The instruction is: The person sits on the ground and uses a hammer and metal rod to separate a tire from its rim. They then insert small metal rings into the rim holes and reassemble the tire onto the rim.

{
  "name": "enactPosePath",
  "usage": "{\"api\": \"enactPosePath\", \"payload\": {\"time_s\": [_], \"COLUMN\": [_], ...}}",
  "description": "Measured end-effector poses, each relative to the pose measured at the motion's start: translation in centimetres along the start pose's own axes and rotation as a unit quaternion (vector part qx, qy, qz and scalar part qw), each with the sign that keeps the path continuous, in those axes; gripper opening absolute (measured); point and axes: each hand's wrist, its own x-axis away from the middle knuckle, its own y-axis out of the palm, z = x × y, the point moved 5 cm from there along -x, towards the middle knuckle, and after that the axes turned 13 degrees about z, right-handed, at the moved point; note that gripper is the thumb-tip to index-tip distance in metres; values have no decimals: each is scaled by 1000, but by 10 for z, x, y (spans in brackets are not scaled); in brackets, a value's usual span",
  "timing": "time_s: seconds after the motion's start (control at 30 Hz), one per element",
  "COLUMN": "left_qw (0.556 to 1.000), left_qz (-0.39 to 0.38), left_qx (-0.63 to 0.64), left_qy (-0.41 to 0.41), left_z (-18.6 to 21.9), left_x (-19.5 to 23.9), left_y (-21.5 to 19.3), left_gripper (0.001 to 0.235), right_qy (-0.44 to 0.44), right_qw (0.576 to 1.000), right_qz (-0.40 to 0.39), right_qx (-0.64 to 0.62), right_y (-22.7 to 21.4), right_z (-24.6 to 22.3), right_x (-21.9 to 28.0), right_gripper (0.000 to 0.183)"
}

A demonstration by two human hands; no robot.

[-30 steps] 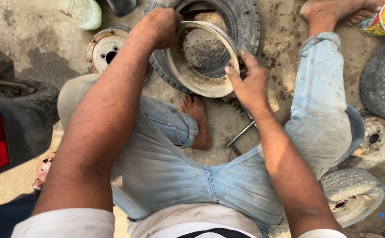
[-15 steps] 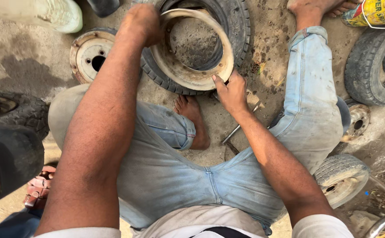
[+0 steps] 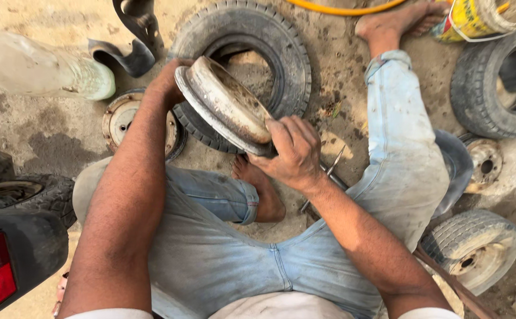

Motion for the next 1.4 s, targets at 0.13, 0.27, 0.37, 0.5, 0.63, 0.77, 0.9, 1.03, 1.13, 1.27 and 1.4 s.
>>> {"api": "enactPosePath", "payload": {"time_s": [0.13,0.27,0.37,0.5,0.63,0.77,0.9,1.03,1.13,1.27,1.4], "left_qw": [991,991,998,965,928,932,922,925,943,955,947], "left_qz": [-24,-23,-23,-48,-15,-18,-23,-41,-57,-82,-86], "left_qx": [114,22,-45,-224,-315,-312,-329,-335,-297,-270,-288], "left_qy": [-62,129,32,124,196,186,204,177,142,91,115], "left_z": [-11,-20,-24,14,48,66,82,91,91,87,88], "left_x": [-12,-25,-23,-5,12,26,34,39,43,43,43], "left_y": [9,19,30,31,28,26,29,28,26,31,34], "left_gripper": [30,33,61,43,28,35,34,22,25,35,29], "right_qy": [0,9,41,112,163,133,168,304,510,472,405], "right_qw": [1000,1000,999,992,984,986,975,925,831,863,897], "right_qz": [-9,4,4,-53,-65,-97,-144,-214,-222,-180,-167], "right_qx": [4,8,-2,18,-25,-8,10,83,6,19,61], "right_y": [0,-16,-30,-25,-16,-13,-2,18,16,11,4], "right_z": [-3,-14,-15,-4,8,4,19,64,94,117,115], "right_x": [9,6,4,19,20,18,30,52,82,88,80], "right_gripper": [62,62,56,54,66,85,89,66,46,51,41]}}
